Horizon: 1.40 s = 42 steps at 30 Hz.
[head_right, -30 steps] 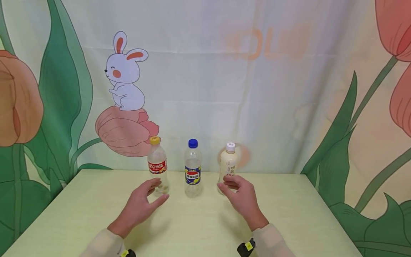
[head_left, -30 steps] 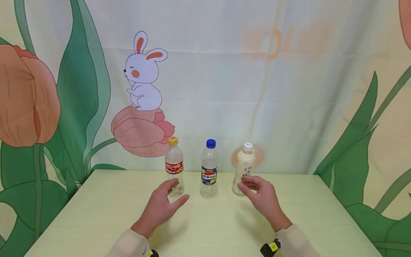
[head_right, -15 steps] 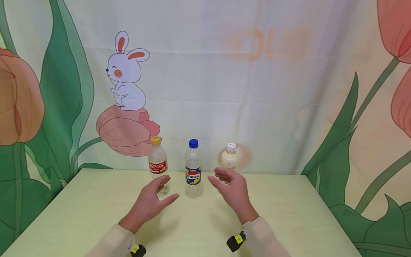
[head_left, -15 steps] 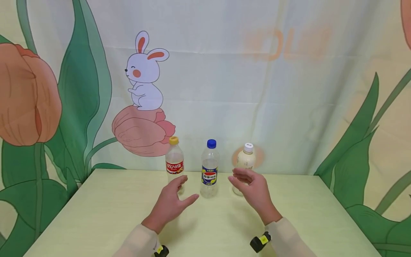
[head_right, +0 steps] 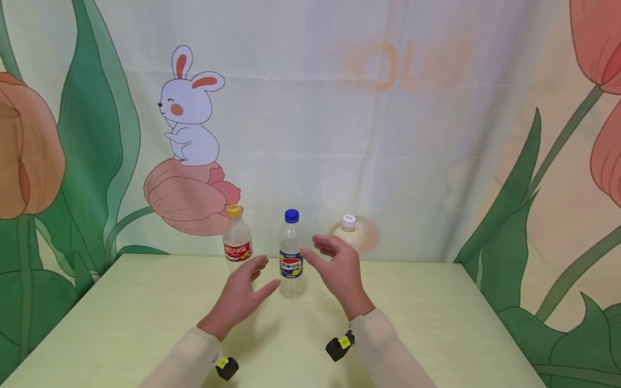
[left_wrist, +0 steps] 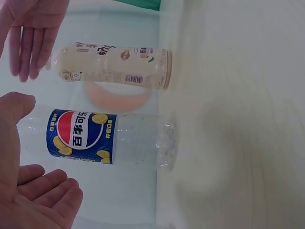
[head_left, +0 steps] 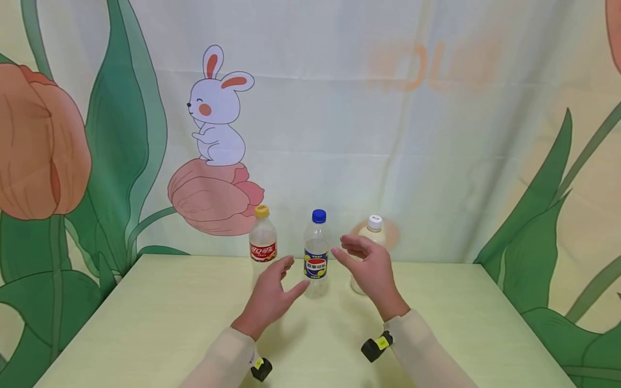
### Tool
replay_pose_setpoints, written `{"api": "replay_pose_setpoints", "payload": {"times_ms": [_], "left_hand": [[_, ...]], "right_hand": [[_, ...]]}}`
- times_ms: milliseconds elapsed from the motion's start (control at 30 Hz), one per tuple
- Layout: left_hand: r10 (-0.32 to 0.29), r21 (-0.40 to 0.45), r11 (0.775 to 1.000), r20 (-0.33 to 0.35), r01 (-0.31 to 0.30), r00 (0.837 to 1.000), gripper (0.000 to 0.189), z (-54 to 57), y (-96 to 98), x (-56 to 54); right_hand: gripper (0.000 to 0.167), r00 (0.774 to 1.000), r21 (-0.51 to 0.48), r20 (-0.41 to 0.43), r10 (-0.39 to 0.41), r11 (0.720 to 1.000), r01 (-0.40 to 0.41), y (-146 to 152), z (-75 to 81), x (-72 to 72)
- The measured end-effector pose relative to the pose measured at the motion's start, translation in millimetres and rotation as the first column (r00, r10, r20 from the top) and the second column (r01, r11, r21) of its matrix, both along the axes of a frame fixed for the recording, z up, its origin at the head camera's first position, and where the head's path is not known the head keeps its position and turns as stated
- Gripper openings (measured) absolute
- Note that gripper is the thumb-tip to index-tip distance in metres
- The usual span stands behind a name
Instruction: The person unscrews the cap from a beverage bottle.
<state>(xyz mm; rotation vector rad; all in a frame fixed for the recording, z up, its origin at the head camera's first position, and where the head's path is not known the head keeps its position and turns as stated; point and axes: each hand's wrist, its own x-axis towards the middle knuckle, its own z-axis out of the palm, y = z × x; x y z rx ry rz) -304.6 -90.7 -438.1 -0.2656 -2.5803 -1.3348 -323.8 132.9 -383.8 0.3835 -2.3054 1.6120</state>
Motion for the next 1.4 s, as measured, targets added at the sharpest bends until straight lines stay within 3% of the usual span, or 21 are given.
{"api": "replay_pose_setpoints", "payload": {"times_ms": [433,1167,1400], "left_hand": [[0.041,0.057,0.997,0.025,-0.043,0.999,0.074,1.3,16.6,-22.0],[0.044,0.159,0.985,0.100,-0.060,0.994,0.076,-1.8,40.6,-51.1],[0.050,0.188,0.980,0.094,-0.067,0.994,0.074,-4.3,43.2,-58.7]], "right_hand": [[0.050,0.999,-0.046,-0.037,-0.037,0.998,0.036,-23,19.9,-12.7],[0.053,0.998,-0.048,-0.026,-0.064,0.997,0.062,-44,33.7,-42.3],[0.057,0.998,-0.044,0.000,-0.058,0.997,0.058,-46,32.6,-50.3]]}}
